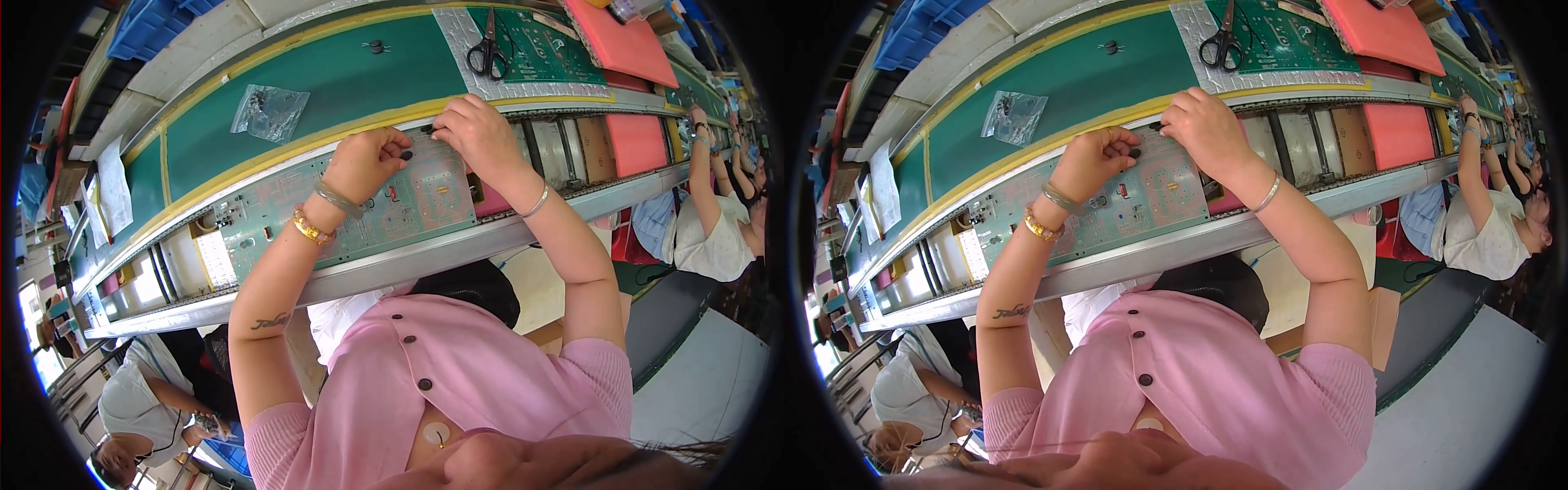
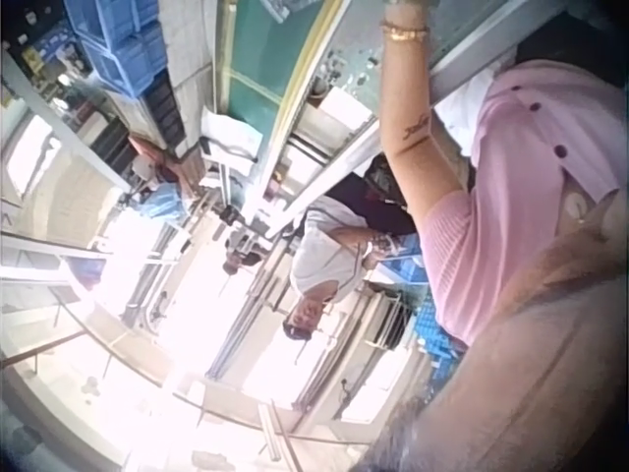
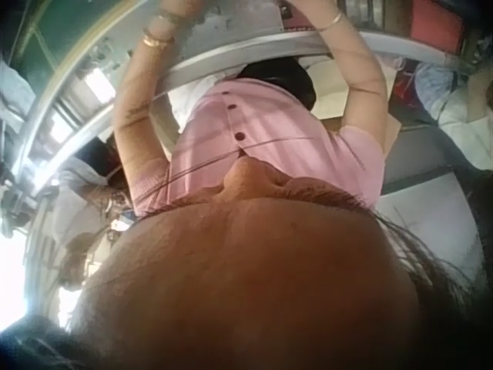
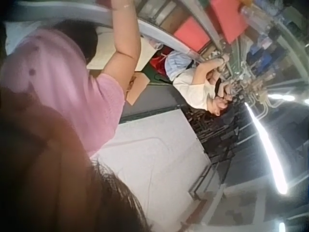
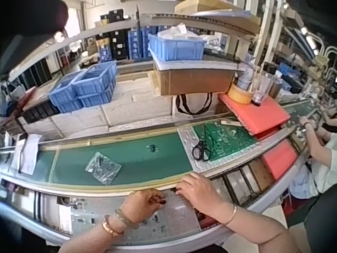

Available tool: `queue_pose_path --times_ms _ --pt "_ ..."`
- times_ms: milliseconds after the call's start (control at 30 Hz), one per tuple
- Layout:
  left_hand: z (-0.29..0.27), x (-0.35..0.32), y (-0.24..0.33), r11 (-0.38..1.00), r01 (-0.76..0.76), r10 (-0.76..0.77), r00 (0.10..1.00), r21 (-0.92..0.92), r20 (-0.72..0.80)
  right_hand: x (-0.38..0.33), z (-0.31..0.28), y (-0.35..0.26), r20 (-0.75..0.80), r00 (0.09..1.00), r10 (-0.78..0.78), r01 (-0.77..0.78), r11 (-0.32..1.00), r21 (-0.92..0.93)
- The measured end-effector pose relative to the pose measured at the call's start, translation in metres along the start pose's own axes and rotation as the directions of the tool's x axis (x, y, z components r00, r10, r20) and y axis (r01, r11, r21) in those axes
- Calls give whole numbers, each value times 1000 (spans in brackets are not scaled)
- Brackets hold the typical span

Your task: The person assembles electronic components onto printed circuit boards by hand, taking components from bins and placing them onto PCBs on a conveyor belt.

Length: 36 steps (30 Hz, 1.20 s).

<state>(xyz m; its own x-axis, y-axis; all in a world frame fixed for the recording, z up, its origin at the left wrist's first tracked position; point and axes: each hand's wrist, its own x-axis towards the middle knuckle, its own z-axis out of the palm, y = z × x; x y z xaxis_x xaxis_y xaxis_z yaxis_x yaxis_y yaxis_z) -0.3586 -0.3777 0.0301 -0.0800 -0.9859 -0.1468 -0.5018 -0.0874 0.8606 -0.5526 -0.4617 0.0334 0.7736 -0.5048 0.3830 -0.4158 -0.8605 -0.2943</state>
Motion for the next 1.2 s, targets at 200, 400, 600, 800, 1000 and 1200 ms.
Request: queue_pose_path --times_ms 200,400,600,800,1000,1200 --pt "10 -35 18 981 -59 42 995 -187 -92 -13 -25 -50 -4 985 172 -161 930 330" --pt "25 -74 23 977 -179 204 937 111 -283 -18 -22 -51 -34 983 179 -160 938 307" --pt "29 -135 30 854 -87 211 959 512 -189 -6 -7 -21 -101 990 101 -96 994 50" --pt "30 -177 9 711 240 -31 950 661 -311 -3 -2 -17 -88 995 51 -53 999 -12" --pt "32 -179 6 708 258 -101 959 658 -266 0 1 -18 -88 996 -7 2 998 -59" --pt "32 -178 10 675 269 -116 958 687 -261 2 1 -18 -70 994 -86 77 989 -129"
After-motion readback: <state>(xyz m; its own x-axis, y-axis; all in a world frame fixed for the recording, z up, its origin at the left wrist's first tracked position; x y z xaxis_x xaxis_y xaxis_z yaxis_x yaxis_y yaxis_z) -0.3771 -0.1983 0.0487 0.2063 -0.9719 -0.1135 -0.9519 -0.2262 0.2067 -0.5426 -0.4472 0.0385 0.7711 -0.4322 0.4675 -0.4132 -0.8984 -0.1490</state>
